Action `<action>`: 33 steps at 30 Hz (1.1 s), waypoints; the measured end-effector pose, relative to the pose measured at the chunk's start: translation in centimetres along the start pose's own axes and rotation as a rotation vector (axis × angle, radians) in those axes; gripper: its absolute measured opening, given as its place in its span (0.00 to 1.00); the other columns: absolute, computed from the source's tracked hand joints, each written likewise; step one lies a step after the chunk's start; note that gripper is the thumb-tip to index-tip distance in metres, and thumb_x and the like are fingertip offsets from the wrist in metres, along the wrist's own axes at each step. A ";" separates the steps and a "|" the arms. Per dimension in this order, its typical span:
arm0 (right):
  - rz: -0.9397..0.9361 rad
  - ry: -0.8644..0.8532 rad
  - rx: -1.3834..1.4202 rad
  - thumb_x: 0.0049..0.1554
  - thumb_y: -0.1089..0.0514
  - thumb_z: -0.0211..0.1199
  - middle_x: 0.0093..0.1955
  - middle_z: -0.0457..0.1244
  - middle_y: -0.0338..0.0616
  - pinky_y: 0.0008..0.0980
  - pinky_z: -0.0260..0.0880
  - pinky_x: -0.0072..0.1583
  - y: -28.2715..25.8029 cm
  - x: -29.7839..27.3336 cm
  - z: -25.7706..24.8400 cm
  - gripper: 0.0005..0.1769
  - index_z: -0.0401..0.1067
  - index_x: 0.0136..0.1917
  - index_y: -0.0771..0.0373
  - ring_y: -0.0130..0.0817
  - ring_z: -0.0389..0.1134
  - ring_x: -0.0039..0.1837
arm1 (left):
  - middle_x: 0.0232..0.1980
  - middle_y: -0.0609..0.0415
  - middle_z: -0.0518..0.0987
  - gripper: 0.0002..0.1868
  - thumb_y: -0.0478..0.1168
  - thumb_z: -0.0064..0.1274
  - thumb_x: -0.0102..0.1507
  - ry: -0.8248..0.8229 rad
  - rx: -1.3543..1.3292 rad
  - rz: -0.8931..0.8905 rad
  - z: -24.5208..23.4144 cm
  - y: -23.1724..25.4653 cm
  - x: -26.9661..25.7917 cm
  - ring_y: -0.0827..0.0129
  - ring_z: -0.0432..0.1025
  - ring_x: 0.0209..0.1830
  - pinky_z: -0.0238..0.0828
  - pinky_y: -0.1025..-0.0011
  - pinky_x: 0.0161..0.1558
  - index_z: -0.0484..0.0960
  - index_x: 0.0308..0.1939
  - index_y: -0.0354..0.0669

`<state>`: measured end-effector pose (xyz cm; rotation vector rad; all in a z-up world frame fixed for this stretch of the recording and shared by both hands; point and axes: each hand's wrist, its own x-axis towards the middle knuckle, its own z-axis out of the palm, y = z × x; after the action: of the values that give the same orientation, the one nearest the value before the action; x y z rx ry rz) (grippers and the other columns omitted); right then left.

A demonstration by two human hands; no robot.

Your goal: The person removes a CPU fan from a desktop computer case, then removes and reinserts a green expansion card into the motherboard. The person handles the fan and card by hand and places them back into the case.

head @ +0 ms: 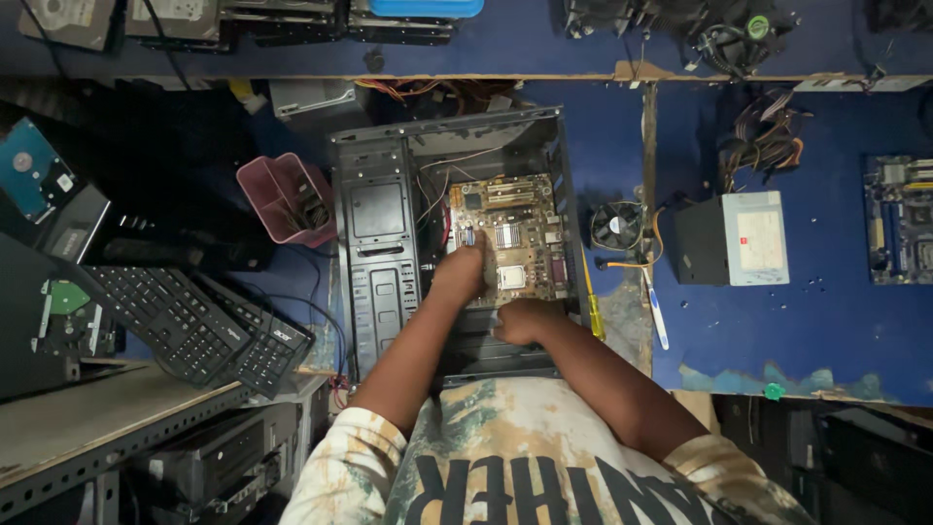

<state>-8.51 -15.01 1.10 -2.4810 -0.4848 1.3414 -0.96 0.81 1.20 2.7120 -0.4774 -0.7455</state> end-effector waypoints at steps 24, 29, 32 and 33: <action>0.045 -0.035 0.034 0.55 0.40 0.58 0.58 0.69 0.57 0.50 0.70 0.62 0.0 -0.1 -0.1 0.26 0.78 0.56 0.61 0.53 0.72 0.60 | 0.42 0.41 0.83 0.61 0.44 0.73 0.49 0.052 0.143 0.028 0.2 0.7 -1.0 0.50 0.80 0.39 0.78 0.56 0.38 0.51 0.77 0.27; 0.025 -0.022 0.017 0.56 0.39 0.58 0.57 0.70 0.57 0.51 0.71 0.62 -0.2 -0.1 0.0 0.27 0.79 0.55 0.61 0.54 0.72 0.58 | 0.42 0.41 0.83 0.62 0.44 0.73 0.48 0.072 0.125 0.023 0.4 0.7 -0.8 0.50 0.80 0.40 0.79 0.57 0.38 0.51 0.77 0.28; 0.051 -0.013 0.023 0.55 0.39 0.58 0.58 0.69 0.56 0.51 0.70 0.62 -0.5 -0.2 -0.1 0.27 0.78 0.56 0.61 0.54 0.71 0.59 | 0.43 0.42 0.84 0.61 0.42 0.72 0.49 0.038 0.104 0.019 0.0 0.4 -0.7 0.50 0.81 0.41 0.79 0.58 0.40 0.51 0.78 0.28; 0.054 -0.006 0.025 0.55 0.39 0.59 0.58 0.69 0.56 0.51 0.69 0.63 -0.6 -0.2 -0.1 0.27 0.78 0.56 0.60 0.54 0.70 0.60 | 0.43 0.42 0.84 0.60 0.41 0.71 0.50 0.021 0.092 0.021 -0.2 0.4 -0.7 0.51 0.81 0.42 0.79 0.58 0.41 0.50 0.78 0.28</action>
<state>-8.59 -14.58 1.53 -2.4871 -0.4024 1.3671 -1.50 0.76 1.83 2.7925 -0.5474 -0.7054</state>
